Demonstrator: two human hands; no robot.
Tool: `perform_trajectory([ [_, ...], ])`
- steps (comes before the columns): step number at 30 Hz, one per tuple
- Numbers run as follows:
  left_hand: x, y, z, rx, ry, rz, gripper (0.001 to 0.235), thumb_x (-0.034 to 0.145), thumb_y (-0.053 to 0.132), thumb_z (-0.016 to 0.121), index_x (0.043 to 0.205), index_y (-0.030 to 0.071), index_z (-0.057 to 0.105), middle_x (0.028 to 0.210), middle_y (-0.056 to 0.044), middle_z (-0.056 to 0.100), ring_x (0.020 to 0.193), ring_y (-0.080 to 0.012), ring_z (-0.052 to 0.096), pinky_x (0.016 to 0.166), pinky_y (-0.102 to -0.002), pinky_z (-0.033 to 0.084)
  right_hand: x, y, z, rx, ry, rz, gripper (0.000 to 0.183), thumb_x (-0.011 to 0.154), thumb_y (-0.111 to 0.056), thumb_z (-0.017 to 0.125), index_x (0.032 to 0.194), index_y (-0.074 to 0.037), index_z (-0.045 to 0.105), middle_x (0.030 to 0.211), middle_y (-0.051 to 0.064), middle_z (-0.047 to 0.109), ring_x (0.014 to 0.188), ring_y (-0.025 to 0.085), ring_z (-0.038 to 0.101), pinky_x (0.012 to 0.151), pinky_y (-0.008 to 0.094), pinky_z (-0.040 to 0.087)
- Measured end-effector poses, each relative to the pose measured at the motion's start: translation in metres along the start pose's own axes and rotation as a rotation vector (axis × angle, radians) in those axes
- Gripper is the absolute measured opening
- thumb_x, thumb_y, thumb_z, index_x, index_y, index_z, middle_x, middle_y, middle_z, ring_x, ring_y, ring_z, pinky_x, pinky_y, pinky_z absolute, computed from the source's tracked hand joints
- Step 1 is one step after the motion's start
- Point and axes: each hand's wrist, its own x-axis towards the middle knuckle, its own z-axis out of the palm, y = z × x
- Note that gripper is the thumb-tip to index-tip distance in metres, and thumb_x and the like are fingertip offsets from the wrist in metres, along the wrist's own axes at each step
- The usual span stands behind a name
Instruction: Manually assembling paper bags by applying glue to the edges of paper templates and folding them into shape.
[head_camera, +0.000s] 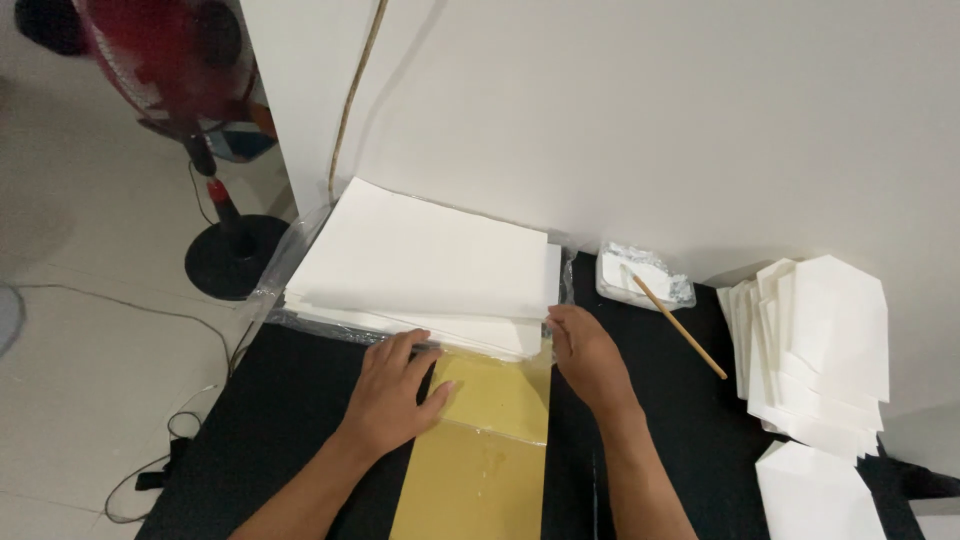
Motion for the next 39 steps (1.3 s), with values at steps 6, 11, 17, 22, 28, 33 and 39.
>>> perform_trajectory([
  [6, 0.007, 0.022, -0.032, 0.269, 0.331, 0.008, 0.06, 0.093, 0.037, 0.069, 0.146, 0.016, 0.05, 0.153, -0.014, 0.043, 0.138, -0.0324, 0.044, 0.103, -0.049, 0.038, -0.003, -0.051, -0.048, 0.192, -0.078, 0.111, 0.022, 0.1, -0.019, 0.063, 0.118, -0.01, 0.072, 0.097, 0.011, 0.077, 0.085, 0.023, 0.073, 0.073, 0.039, 0.058],
  [11, 0.008, 0.044, -0.052, 0.374, 0.35, 0.031, 0.06, 0.096, 0.04, 0.064, 0.15, 0.02, 0.048, 0.156, -0.012, 0.04, 0.14, -0.0316, 0.04, 0.101, -0.046, 0.031, -0.011, -0.089, -0.091, 0.3, -0.175, 0.115, 0.015, 0.093, -0.013, 0.071, 0.104, -0.009, 0.08, 0.079, 0.013, 0.079, 0.074, 0.024, 0.071, 0.074, 0.043, 0.06],
  [17, -0.023, 0.067, -0.089, 0.496, 0.189, -0.059, 0.023, 0.098, 0.042, 0.06, 0.116, 0.029, 0.066, 0.137, 0.006, 0.055, 0.136, -0.0219, 0.044, 0.105, -0.053, 0.024, -0.035, -0.116, -0.118, 0.488, -0.352, 0.001, 0.013, 0.085, -0.012, 0.08, 0.094, -0.003, 0.079, 0.078, 0.017, 0.08, 0.084, 0.029, 0.078, 0.083, 0.049, 0.061],
  [22, -0.074, 0.074, -0.114, 0.171, -0.025, -0.051, 0.007, 0.095, 0.019, 0.063, 0.094, 0.014, 0.069, 0.133, -0.004, 0.07, 0.111, -0.0252, 0.067, 0.101, -0.047, 0.043, -0.053, -0.126, -0.123, 0.365, -0.483, -0.201, 0.029, 0.09, -0.04, 0.073, 0.107, -0.016, 0.075, 0.11, -0.002, 0.082, 0.104, 0.013, 0.076, 0.085, 0.029, 0.055],
  [28, -0.14, 0.039, -0.143, -0.127, -0.513, -0.346, 0.011, 0.093, 0.028, 0.073, 0.091, 0.02, 0.064, 0.156, 0.005, 0.055, 0.114, -0.0249, 0.068, 0.092, -0.039, 0.053, -0.085, -0.142, -0.117, 0.041, -0.608, 0.02, 0.057, 0.082, -0.051, 0.08, 0.129, -0.023, 0.066, 0.132, -0.003, 0.072, 0.122, 0.017, 0.066, 0.099, 0.034, 0.047],
  [33, -0.183, 0.007, -0.149, -0.169, -0.739, -0.435, 0.016, 0.094, 0.035, 0.075, 0.089, 0.022, 0.068, 0.17, 0.005, 0.027, 0.161, -0.0158, 0.016, 0.128, -0.043, 0.003, -0.158, -0.149, -0.064, 0.075, -0.994, 0.282, 0.093, 0.082, -0.047, 0.084, 0.158, -0.026, 0.034, 0.168, -0.005, 0.029, 0.154, 0.016, 0.026, 0.123, 0.036, 0.024],
  [39, -0.21, -0.022, -0.143, -0.266, -0.555, -0.573, 0.047, 0.071, 0.051, 0.096, 0.081, 0.021, 0.061, 0.163, 0.015, 0.043, 0.159, -0.0045, 0.023, 0.129, -0.041, -0.002, -0.194, -0.155, -0.037, 0.163, -0.901, 0.415, 0.058, 0.093, -0.035, 0.075, 0.148, -0.026, 0.056, 0.165, -0.006, 0.036, 0.157, 0.016, 0.025, 0.128, 0.035, 0.021],
])
